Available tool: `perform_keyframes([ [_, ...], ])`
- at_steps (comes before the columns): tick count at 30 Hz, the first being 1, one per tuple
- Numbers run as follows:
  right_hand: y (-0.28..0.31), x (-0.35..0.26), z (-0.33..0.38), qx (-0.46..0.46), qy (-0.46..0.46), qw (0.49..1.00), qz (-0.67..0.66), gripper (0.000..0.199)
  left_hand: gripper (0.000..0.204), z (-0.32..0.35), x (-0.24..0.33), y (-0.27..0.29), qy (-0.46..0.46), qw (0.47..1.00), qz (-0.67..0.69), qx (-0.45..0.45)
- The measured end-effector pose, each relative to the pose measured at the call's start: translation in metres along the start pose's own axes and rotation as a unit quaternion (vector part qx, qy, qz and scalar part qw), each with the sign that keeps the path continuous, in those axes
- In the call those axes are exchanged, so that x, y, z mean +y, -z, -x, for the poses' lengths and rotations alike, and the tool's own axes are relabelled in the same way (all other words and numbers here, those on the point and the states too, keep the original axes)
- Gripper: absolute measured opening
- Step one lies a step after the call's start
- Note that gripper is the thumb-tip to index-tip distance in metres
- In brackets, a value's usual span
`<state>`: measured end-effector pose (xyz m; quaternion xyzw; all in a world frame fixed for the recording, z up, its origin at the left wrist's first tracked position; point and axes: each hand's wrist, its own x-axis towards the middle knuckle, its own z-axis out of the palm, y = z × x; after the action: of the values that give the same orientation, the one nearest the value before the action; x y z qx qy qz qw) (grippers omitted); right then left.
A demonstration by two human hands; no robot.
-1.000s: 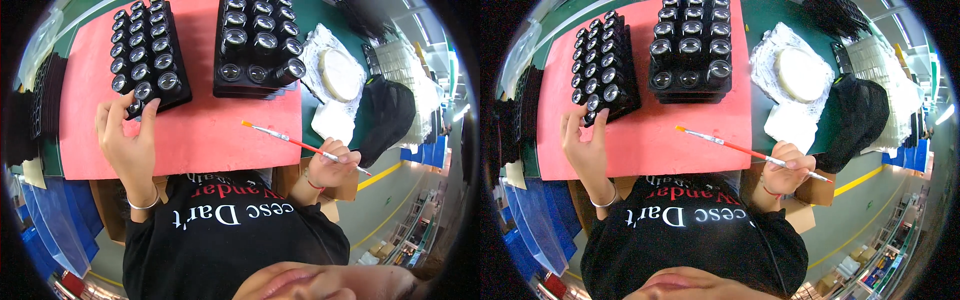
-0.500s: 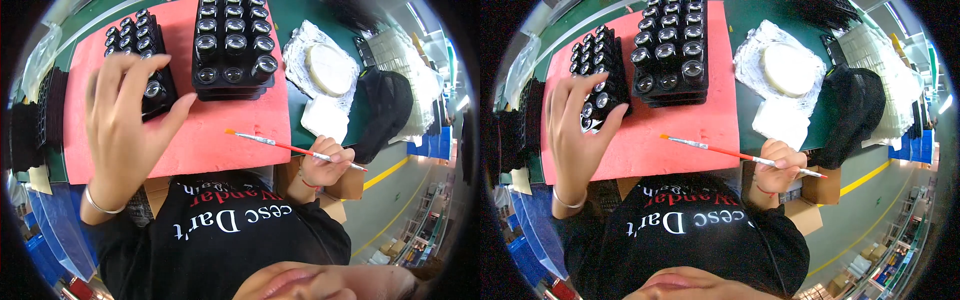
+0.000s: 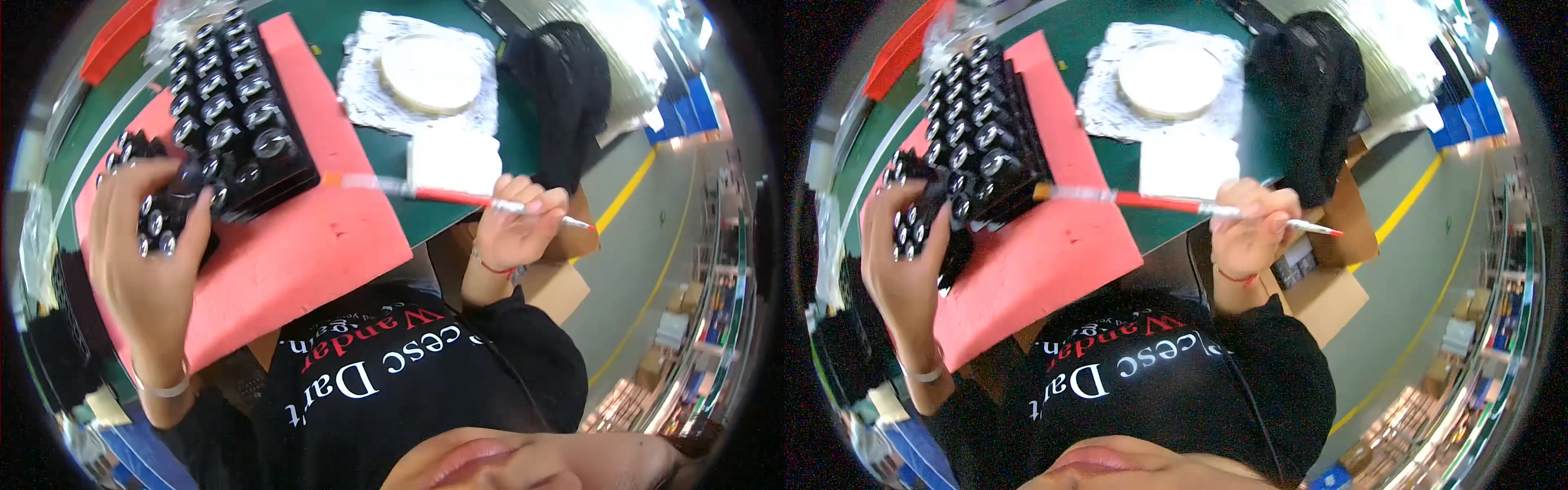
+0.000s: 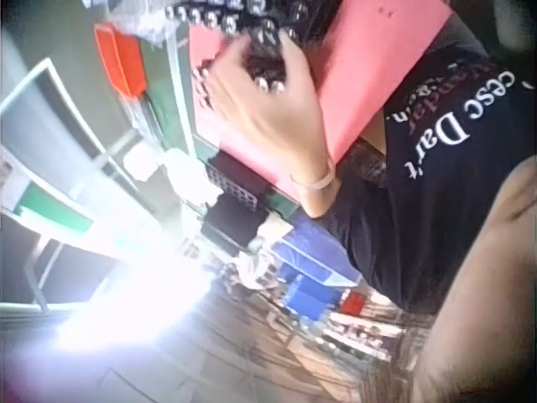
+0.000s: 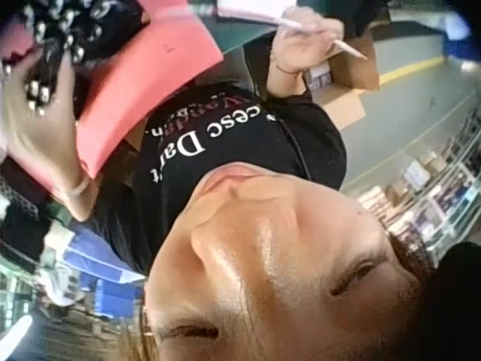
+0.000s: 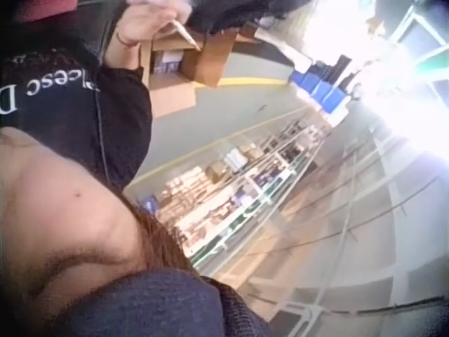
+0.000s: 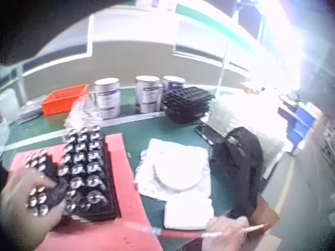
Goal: Apply orange coating to small circular components using a brush and organize them into a tray.
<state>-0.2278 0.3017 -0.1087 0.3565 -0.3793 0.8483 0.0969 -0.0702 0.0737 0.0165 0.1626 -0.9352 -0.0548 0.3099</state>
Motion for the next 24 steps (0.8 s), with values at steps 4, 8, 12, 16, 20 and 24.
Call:
perform_keyframes([
  [4,0.022,-0.001,-0.025,0.082,0.134,0.968,0.197,0.029,0.038,0.046,0.013,0.005,-0.027,0.992,0.119,-0.039],
  [8,0.025,-0.005,-0.037,0.018,0.099,0.934,0.342,0.026,0.032,0.078,0.012,-0.031,0.023,0.984,0.147,-0.098],
  [12,0.02,-0.004,-0.041,-0.022,0.103,0.925,0.364,0.021,0.03,0.091,0.011,-0.05,0.084,0.982,0.137,-0.097],
  [16,0.015,-0.004,-0.042,-0.011,0.064,0.934,0.352,0.021,0.029,0.093,0.01,-0.049,0.1,0.981,0.138,-0.092],
  [20,0.014,-0.012,-0.045,0.001,0.034,0.917,0.397,0.026,0.027,0.097,0.009,-0.052,0.095,0.98,0.147,-0.092],
  [24,0.034,-0.003,-0.051,0.112,0.04,0.982,0.149,0.023,0.026,0.102,0.008,-0.05,0.152,0.968,0.181,-0.079],
])
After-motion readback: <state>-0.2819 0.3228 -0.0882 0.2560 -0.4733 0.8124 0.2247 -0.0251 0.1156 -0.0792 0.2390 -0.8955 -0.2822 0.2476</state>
